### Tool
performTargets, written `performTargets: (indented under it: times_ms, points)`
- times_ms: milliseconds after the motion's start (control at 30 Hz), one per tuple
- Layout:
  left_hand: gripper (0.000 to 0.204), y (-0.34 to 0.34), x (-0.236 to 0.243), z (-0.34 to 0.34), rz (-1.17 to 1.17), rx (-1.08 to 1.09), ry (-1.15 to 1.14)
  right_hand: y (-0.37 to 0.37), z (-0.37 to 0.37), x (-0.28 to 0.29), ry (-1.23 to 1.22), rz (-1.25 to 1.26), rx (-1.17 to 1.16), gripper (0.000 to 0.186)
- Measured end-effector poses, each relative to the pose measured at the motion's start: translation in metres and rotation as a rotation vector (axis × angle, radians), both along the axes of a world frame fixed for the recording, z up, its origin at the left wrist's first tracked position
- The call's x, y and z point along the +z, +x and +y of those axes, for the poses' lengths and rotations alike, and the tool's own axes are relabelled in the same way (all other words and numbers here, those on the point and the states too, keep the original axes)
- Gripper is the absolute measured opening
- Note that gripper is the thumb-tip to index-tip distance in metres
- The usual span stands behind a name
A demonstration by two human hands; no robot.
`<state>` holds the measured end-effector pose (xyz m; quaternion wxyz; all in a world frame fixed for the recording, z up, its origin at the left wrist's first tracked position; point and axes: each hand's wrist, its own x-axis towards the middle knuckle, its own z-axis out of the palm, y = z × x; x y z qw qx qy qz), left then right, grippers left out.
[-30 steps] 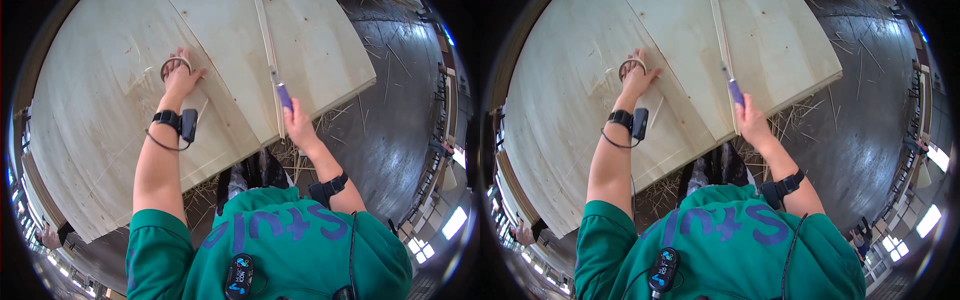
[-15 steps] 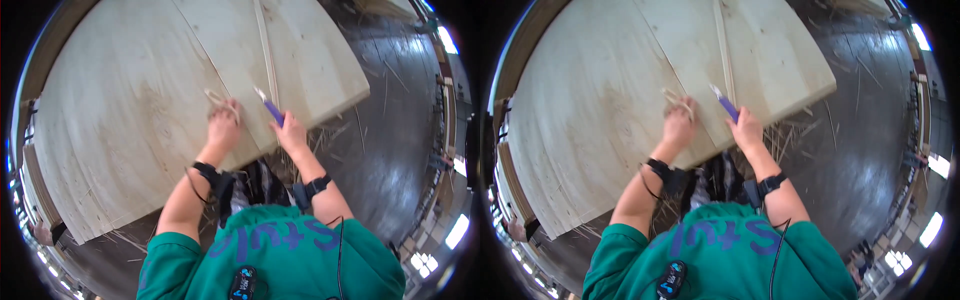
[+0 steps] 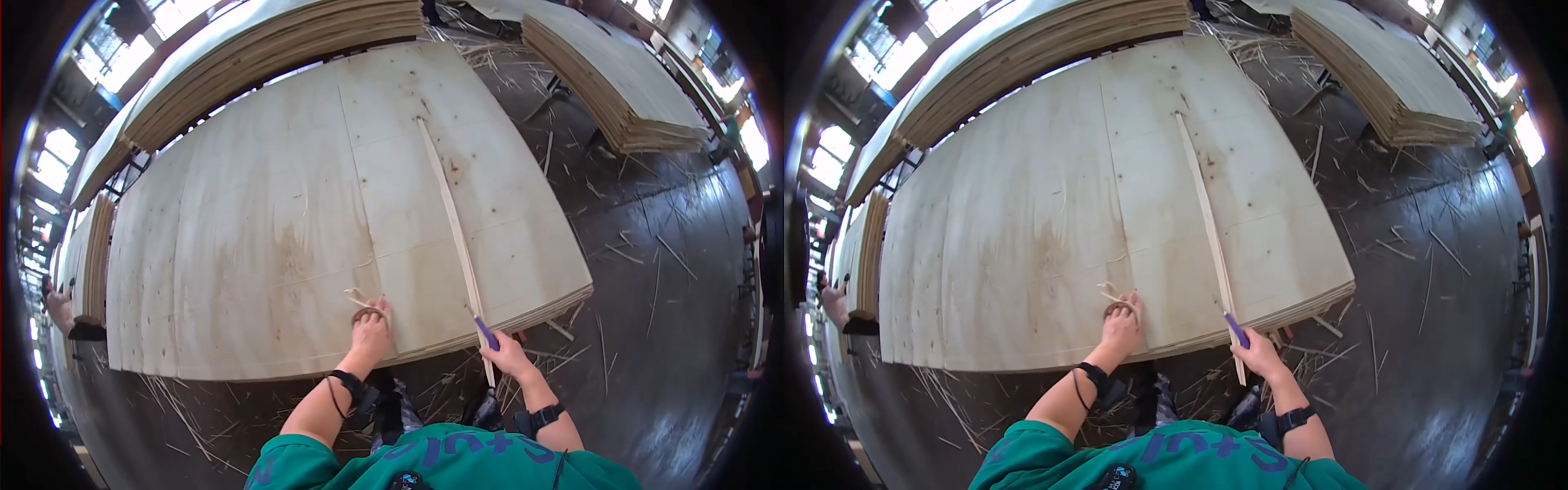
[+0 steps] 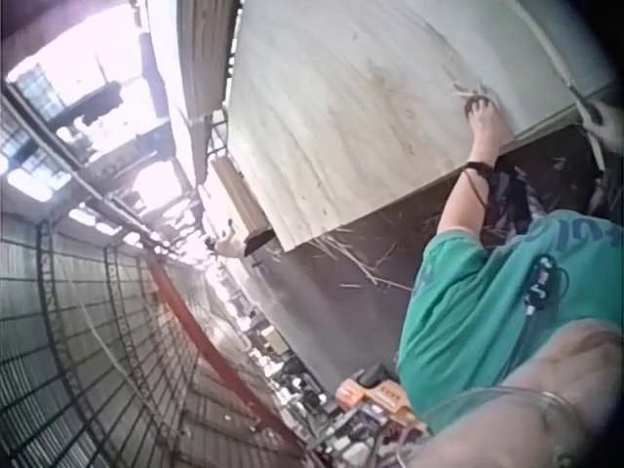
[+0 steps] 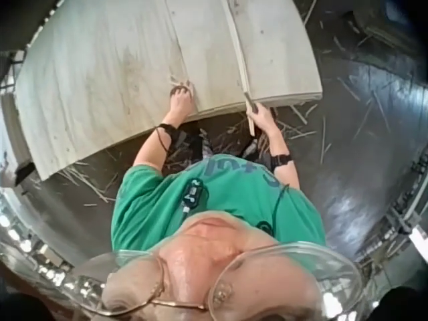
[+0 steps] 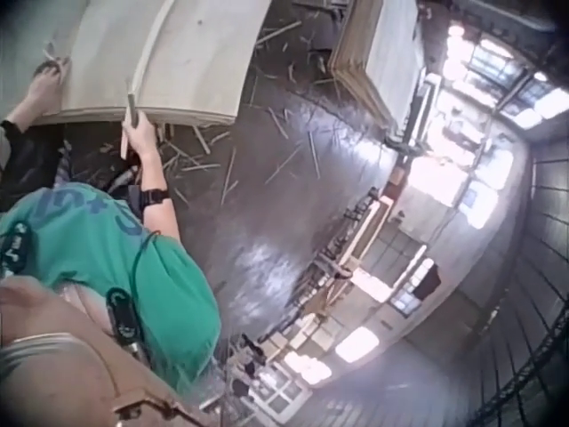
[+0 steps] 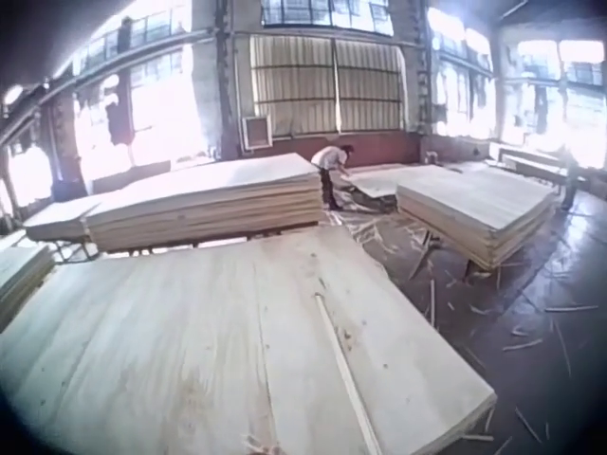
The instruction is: The person lifts a wood sheet from a stack, places it on a table, and uses a tool to trim thin strips from the wood while applying tape. Finally, they lift the finished wood sheet and place it onto another stack.
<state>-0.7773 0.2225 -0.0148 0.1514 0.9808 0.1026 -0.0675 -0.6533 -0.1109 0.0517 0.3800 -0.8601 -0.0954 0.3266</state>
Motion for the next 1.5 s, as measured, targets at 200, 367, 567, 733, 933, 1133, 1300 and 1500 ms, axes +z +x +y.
performTargets:
  times_ms: [200,367,567,733,933,1133,1300,1500]
  points:
    - [0.065,-0.03,0.003,-0.091,0.1,0.243,0.098,0.062,-0.16,0.016,-0.101,-0.009,0.398,0.04]
    - [0.041,0.019,0.081,-0.184,0.359,0.445,-0.055,0.113,-0.322,0.046,-0.245,-0.02,0.402,0.039]
    - [0.038,0.208,0.068,-0.254,0.028,0.359,-0.139,0.173,-0.409,0.036,-0.281,-0.079,0.1,0.04]
    - [0.039,0.367,0.003,-0.337,-0.105,0.142,-0.062,0.247,-0.443,0.013,-0.191,-0.072,0.211,0.04]
    - [0.037,0.443,-0.051,-0.376,-0.447,0.427,0.294,0.441,-0.471,0.02,-0.194,-0.086,0.321,0.039]
    - [0.031,0.469,-0.038,-0.374,-0.366,0.503,0.26,0.646,-0.429,0.036,-0.203,-0.037,0.506,0.038]
    - [0.025,0.529,-0.022,-0.381,-0.284,0.672,0.25,0.815,-0.339,0.022,-0.209,-0.202,0.622,0.037]
    - [0.029,0.677,-0.037,-0.279,0.06,1.425,-0.059,1.001,-0.258,0.051,-0.216,-0.233,0.623,0.035]
